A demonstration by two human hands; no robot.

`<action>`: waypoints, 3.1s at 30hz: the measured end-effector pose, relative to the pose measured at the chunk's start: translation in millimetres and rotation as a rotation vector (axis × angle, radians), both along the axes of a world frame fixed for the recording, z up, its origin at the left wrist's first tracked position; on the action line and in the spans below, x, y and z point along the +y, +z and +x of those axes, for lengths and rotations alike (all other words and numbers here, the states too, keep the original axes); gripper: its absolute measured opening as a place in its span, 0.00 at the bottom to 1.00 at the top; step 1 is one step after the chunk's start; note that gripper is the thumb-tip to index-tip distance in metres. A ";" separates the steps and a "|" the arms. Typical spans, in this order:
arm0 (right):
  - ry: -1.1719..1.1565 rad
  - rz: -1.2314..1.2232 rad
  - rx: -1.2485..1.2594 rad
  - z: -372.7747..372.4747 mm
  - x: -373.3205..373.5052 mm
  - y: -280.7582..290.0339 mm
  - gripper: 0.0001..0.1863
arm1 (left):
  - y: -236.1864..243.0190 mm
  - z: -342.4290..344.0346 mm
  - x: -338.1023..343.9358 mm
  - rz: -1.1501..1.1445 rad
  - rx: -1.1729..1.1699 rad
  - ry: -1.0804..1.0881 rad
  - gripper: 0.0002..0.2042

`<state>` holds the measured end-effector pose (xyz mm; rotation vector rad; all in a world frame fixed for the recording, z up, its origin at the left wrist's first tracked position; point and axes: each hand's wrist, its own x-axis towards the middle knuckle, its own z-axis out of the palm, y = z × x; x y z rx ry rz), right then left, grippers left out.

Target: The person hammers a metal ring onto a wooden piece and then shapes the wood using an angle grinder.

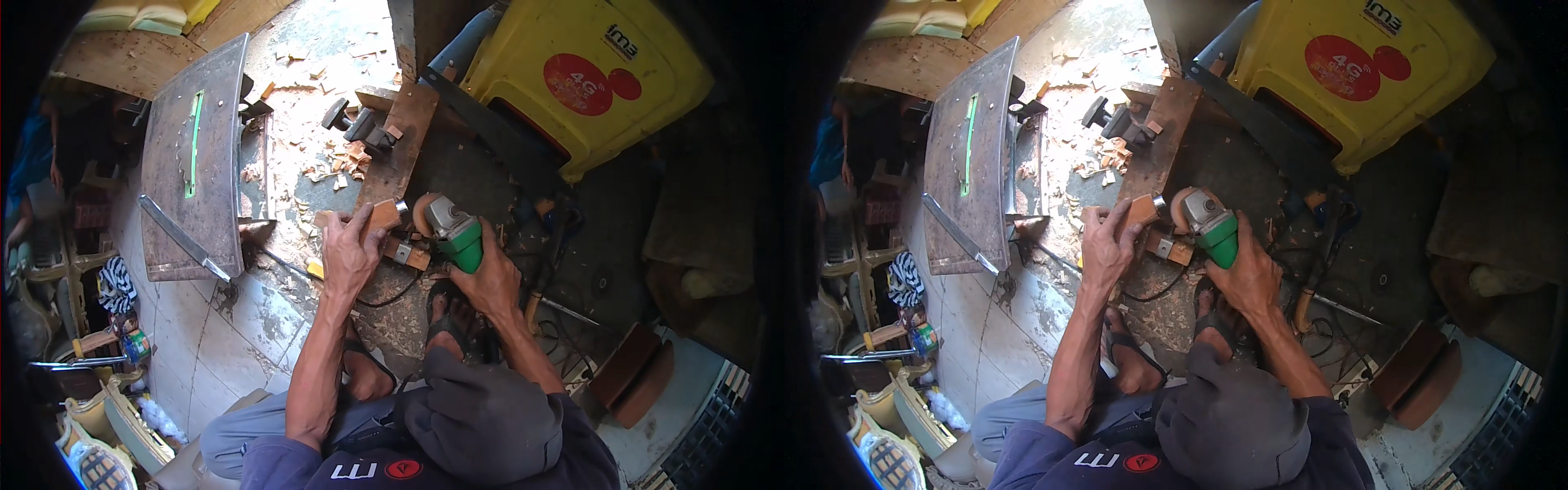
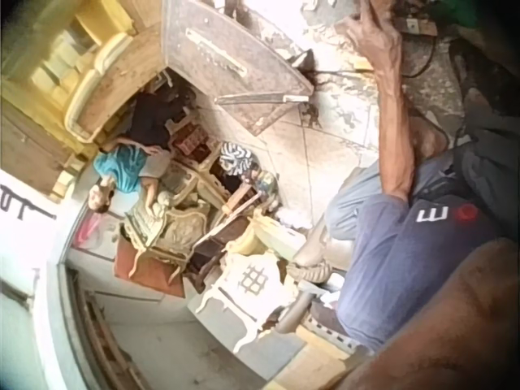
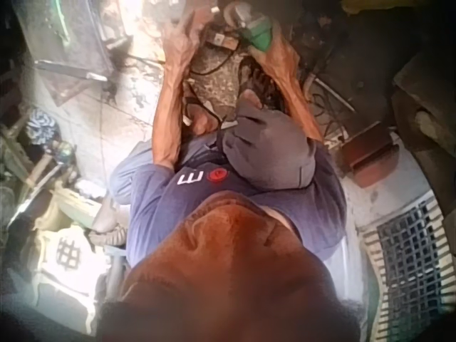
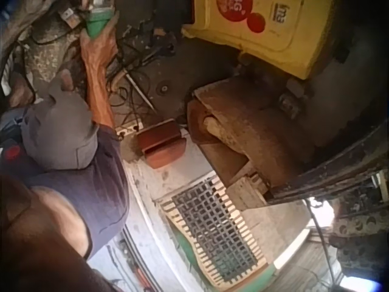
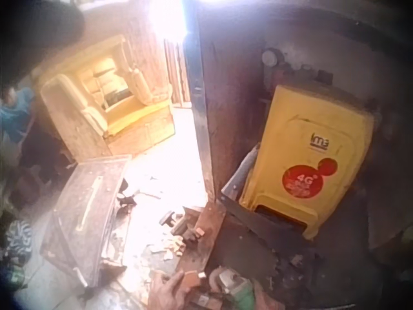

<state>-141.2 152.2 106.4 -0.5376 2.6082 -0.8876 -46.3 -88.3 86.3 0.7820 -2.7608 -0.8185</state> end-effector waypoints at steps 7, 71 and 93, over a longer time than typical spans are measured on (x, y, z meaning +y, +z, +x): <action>0.023 -0.062 -0.034 -1.0 -13.8 3.8 0.49 | 7.2 -3.3 -3.9 0.051 -0.068 0.014 0.21; -0.036 -0.170 -0.031 -8.4 -28.0 -2.1 0.48 | -21.5 -31.5 -99.2 0.879 -0.323 0.073 0.22; -0.119 -0.394 -0.794 1.8 16.9 -22.6 0.42 | 14.1 -14.4 -43.3 0.281 -0.096 -0.063 0.18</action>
